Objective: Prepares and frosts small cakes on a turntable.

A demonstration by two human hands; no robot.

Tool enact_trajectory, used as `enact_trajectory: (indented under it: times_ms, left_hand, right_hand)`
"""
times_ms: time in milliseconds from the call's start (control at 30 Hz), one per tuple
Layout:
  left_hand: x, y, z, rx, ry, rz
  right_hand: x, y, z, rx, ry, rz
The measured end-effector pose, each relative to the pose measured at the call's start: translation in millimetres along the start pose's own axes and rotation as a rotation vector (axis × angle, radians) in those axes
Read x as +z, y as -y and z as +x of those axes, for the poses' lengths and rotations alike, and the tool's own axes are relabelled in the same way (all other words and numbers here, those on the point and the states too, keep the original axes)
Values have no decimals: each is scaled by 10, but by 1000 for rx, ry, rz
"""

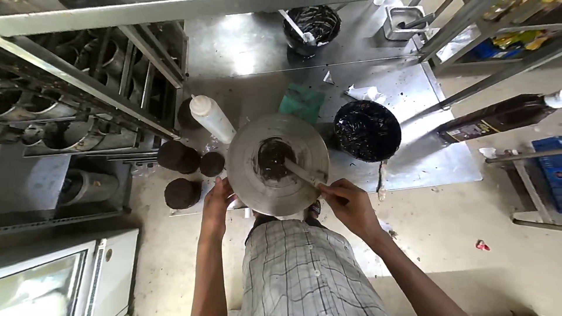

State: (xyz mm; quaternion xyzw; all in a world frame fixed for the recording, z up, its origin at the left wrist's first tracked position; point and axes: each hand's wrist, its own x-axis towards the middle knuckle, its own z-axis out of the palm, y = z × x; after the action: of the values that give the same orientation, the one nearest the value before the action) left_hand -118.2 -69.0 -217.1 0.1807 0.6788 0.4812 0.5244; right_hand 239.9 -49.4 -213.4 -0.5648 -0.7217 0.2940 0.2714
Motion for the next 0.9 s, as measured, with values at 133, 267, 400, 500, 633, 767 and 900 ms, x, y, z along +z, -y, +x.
enact_trajectory:
  times_ms: [133, 267, 400, 500, 633, 767, 900]
  left_hand:
    - [22, -14, 23, -3, -20, 13]
    - [25, -15, 40, 28, -30, 33]
    - [-53, 140, 86, 134, 0, 40]
    - [-155, 386, 84, 197, 104, 74]
    - [-54, 725, -199, 208, 163, 20]
    - [65, 954, -309, 239, 152, -54]
    - [1, 1089, -183, 236, 148, 27]
  right_hand:
    - [-40, -25, 27, -16, -43, -48]
    - [-3, -49, -31, -48, -41, -55]
    - [-24, -93, -58, -15, -23, -9]
    - [3, -165, -66, -69, -103, -98]
    - [6, -140, -80, -19, 12, 86]
    - [-65, -149, 21, 66, 93, 452]
    - [-318, -581, 237, 195, -212, 250]
